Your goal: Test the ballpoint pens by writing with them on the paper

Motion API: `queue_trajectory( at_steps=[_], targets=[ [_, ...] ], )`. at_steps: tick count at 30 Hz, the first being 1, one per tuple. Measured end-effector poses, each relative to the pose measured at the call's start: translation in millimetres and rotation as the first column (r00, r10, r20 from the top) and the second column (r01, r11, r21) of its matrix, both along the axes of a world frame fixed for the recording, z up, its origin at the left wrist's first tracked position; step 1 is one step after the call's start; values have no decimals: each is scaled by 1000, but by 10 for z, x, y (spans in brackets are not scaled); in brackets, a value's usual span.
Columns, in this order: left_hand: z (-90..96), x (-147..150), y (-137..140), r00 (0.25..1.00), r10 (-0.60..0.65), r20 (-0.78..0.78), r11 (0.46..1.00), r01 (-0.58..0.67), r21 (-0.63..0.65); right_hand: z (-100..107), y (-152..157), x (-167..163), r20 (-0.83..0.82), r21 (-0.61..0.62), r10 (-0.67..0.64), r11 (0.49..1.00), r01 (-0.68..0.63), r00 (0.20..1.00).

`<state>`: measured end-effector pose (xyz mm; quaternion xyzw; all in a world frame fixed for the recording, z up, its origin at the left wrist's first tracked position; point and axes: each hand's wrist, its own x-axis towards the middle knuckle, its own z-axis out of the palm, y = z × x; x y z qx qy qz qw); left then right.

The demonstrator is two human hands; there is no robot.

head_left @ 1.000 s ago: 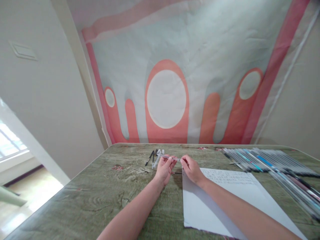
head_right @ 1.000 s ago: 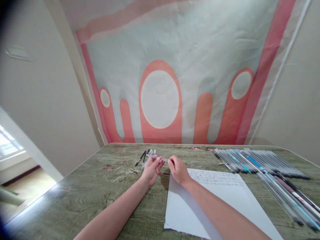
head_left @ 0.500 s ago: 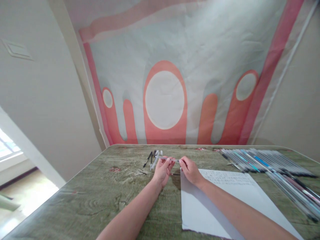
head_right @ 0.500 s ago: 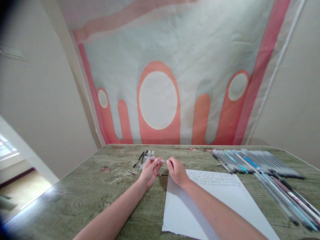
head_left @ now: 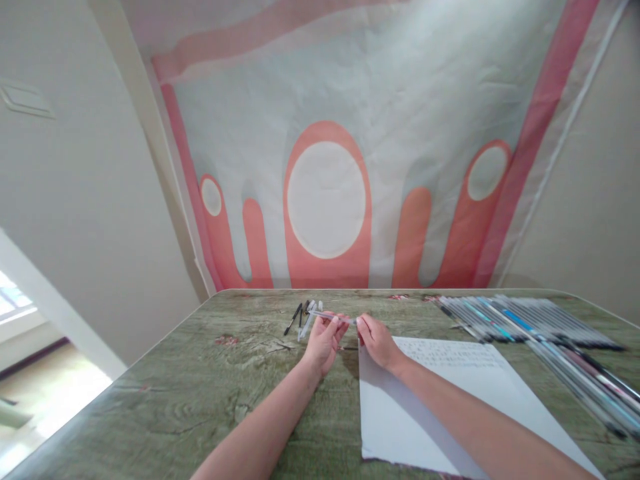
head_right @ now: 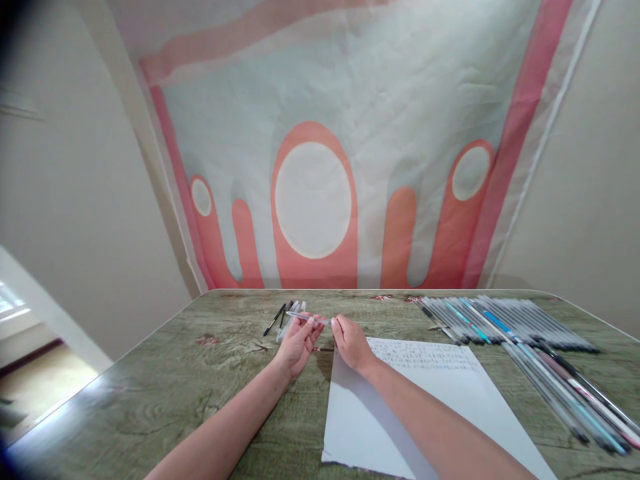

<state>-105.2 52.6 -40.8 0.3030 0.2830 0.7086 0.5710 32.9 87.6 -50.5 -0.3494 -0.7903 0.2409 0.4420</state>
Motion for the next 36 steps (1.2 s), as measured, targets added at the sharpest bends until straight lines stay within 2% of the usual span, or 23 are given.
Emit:
queue_trajectory(
  at_steps=[7,11,13,16,20,22,24,26,29,32,34,36],
  targets=[
    [36,23,5,1000,-10,8,1000,10,-30,66,-27,24,-31,11,-13,1000,14,999],
    [63,22,2,999,-27,-25,1000,27,-3,81,-18,25,-62,19,-6,1000,8,998],
    [70,15,3,998,-33,-48,999,34,20,69,-5,10,-105,-31,18,999,-22,994],
    [69,2,13,998,-26,-62,999,28,24,44,19,-26,-193,-179,60,979,-95,979],
    [75,-10,39,998,-20,-59,1000,21,11,38,42,-66,-329,-373,110,898,-235,938],
    [95,-10,45,999,-29,-46,1000,29,-4,55,38,-69,-379,-410,134,863,-296,916],
    [127,6,34,999,-34,-20,999,33,-40,83,18,-61,-384,-372,150,878,-301,911],
    [167,46,-2,999,-38,-3,995,37,-88,121,-18,-46,-355,-277,146,927,-253,923],
    [225,155,-94,990,-132,-43,986,127,-111,194,-87,-17,-312,-117,145,975,-189,939],
    [263,273,-174,966,-233,-114,971,225,-77,281,-138,18,-270,27,187,982,-187,944],
    [274,325,-201,955,-235,-178,972,231,-46,342,-138,45,-244,88,202,979,-186,948],
    [276,355,-221,922,-221,-318,973,229,-13,404,-98,77,-237,97,187,981,-169,953]
  ],
)
